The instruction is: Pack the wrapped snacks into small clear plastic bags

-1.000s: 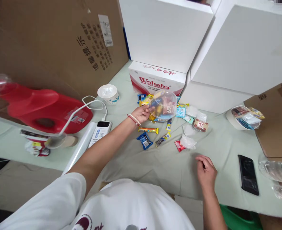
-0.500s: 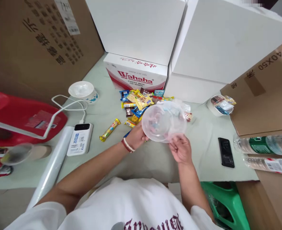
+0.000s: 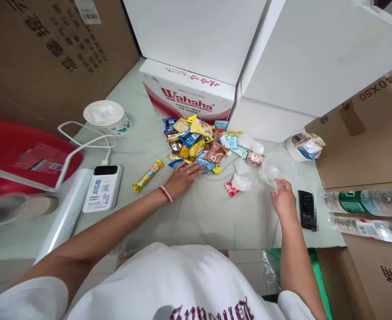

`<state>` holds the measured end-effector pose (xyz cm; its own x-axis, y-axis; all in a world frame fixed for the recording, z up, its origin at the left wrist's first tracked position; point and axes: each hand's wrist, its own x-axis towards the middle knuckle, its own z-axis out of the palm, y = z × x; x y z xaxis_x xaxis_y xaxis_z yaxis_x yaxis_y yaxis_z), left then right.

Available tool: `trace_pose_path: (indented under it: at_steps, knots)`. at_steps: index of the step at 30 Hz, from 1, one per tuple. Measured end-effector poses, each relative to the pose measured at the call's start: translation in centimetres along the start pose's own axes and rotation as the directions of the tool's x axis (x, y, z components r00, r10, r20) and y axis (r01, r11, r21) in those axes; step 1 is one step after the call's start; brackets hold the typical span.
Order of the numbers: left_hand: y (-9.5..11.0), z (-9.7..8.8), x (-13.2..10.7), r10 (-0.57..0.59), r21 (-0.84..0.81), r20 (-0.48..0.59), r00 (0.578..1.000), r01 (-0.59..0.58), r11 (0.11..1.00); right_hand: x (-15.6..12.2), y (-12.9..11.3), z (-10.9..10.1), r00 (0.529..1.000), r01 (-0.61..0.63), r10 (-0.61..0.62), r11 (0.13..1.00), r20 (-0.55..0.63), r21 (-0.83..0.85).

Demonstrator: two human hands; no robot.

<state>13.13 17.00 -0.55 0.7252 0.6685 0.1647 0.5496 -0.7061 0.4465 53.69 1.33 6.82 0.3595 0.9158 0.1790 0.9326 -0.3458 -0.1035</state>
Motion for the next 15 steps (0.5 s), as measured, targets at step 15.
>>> trace_pose_path:
  at_steps: [15]
  knots:
    - [9.4, -1.0, -5.7, -0.435, -0.911, 0.255, 0.864, 0.365, 0.191, -3.6, -14.6, 3.0, 0.946, -0.116, -0.192, 0.550, 0.260, 0.827]
